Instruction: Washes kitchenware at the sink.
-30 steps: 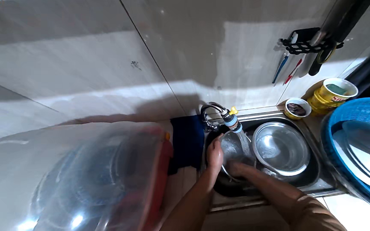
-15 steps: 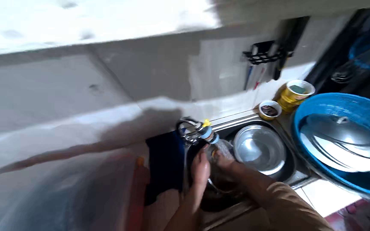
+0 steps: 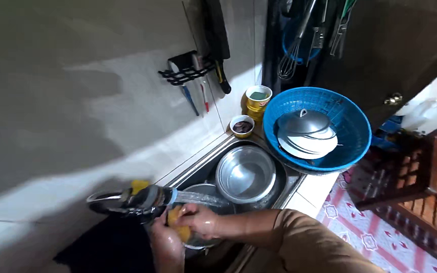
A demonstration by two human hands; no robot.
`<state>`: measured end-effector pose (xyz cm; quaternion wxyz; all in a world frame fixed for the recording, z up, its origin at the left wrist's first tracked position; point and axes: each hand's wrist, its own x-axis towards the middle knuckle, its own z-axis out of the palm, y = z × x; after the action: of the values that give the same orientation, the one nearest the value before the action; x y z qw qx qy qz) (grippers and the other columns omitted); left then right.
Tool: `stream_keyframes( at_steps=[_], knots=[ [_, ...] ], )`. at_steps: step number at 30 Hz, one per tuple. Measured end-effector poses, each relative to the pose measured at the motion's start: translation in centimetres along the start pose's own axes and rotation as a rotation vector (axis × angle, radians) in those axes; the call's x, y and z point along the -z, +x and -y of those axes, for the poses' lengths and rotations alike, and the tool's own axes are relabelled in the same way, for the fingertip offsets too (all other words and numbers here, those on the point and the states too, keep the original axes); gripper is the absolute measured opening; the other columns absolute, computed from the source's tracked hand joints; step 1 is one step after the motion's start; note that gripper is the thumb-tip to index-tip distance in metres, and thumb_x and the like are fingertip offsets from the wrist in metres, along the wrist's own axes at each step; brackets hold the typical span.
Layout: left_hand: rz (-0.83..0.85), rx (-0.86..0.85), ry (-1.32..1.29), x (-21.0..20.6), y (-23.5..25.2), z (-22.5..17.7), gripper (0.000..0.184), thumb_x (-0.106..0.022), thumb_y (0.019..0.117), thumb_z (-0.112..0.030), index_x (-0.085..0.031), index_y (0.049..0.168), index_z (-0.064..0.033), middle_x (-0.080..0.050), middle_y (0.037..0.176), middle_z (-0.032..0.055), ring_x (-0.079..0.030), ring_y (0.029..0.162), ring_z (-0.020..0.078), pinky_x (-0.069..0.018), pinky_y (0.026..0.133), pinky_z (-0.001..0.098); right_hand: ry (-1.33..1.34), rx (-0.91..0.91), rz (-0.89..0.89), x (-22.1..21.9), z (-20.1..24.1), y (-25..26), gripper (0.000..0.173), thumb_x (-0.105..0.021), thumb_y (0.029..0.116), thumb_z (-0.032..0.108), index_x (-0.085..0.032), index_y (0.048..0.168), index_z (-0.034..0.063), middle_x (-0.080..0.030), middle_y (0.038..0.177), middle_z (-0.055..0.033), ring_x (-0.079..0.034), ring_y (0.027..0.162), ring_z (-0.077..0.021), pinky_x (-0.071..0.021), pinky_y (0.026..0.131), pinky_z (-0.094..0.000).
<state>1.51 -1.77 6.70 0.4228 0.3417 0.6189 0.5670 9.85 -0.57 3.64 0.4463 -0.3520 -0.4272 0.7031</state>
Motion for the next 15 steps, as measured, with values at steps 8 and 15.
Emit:
stream_keyframes(
  at_steps=[8,15],
  knots=[
    [0.005,-0.060,0.163,0.0,-1.2,-0.8,0.047,-0.025,0.1112,-0.019,-0.052,0.141,0.0062,-0.056,0.143,0.0191,-0.055,0.132,0.0203,-0.0415,0.114,0.0386,-1.465,0.313,0.152,2.3,0.1,3.4,0.034,-0.054,0.1024,0.008,-0.066,0.134,0.0072,-0.058,0.148,-0.0112,-0.049,0.141,-0.0314,-0.0342,0.119,-0.0535],
    [0.055,-0.145,0.290,0.4,-0.8,-0.3,0.048,-0.026,0.1108,-0.017,-0.057,0.136,0.0083,-0.060,0.139,0.0220,-0.056,0.132,0.0233,-0.0413,0.115,0.0399,-1.435,-0.117,0.251,4.8,-1.7,1.3,0.045,-0.051,0.1054,0.012,-0.049,0.149,-0.0009,-0.046,0.156,-0.0216,-0.039,0.147,-0.0387,-0.0263,0.123,-0.0550]
  ],
)
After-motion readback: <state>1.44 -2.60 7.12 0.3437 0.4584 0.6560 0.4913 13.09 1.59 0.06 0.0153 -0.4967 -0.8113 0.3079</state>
